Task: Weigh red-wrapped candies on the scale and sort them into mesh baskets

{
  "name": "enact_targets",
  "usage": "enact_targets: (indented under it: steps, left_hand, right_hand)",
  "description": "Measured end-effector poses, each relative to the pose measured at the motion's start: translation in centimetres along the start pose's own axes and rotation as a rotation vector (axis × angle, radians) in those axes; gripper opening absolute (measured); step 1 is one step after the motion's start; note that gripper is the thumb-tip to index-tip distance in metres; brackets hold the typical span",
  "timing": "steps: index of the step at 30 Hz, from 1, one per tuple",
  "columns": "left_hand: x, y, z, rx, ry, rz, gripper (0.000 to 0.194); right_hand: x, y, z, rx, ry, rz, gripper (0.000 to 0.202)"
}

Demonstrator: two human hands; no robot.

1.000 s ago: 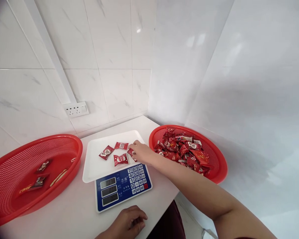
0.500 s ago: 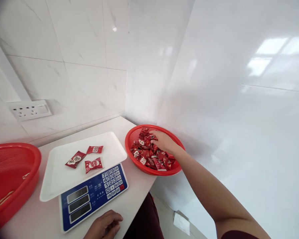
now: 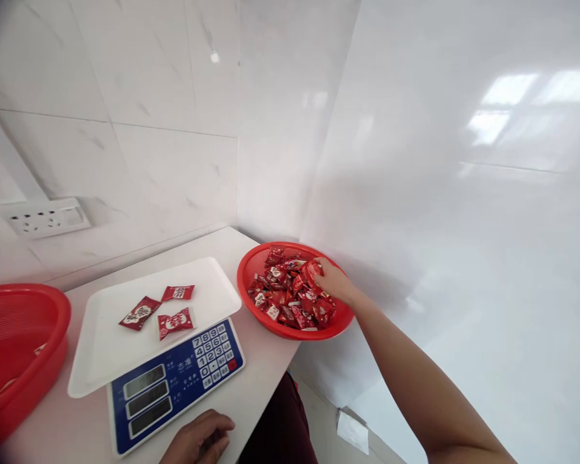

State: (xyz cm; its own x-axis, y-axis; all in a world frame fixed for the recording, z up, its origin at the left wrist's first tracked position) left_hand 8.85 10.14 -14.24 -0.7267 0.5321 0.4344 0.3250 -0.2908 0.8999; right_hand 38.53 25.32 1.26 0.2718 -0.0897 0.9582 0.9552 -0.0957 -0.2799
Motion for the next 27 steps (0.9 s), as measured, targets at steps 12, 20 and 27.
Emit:
enact_targets:
  steps: [12,20,27]
  left_hand:
    - [0.8,1.5,-0.8,0.084,0.059,0.016,0.024]
    - [0.7,1.4,-1.0,0.106,0.053,0.025,0.024]
    - [1.0,1.6,-1.1,0.084,0.073,0.002,0.024]
  right_hand:
    - [-4.3,-19.1,-2.0,0.354,-0.152,0.625,0.059]
    - [-9.3,-27.5,-7.7,0.739,-0.34,0.273,0.056]
    - [-12.0,-30.9,-8.3,0.859,-0.39,0.122,0.052]
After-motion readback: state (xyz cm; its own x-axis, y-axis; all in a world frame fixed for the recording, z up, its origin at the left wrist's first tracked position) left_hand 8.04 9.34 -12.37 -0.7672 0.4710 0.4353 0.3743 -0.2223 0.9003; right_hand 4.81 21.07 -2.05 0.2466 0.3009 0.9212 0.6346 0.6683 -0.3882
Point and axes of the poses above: each hand's wrist, its own z-axis towards the middle knuckle, its own x-axis out of the back of the hand, y = z × x, the point moved 10 cm from there along z, towards the middle knuckle, and after that the axes turned 3 degrees about -z, right-handed, at the moved point
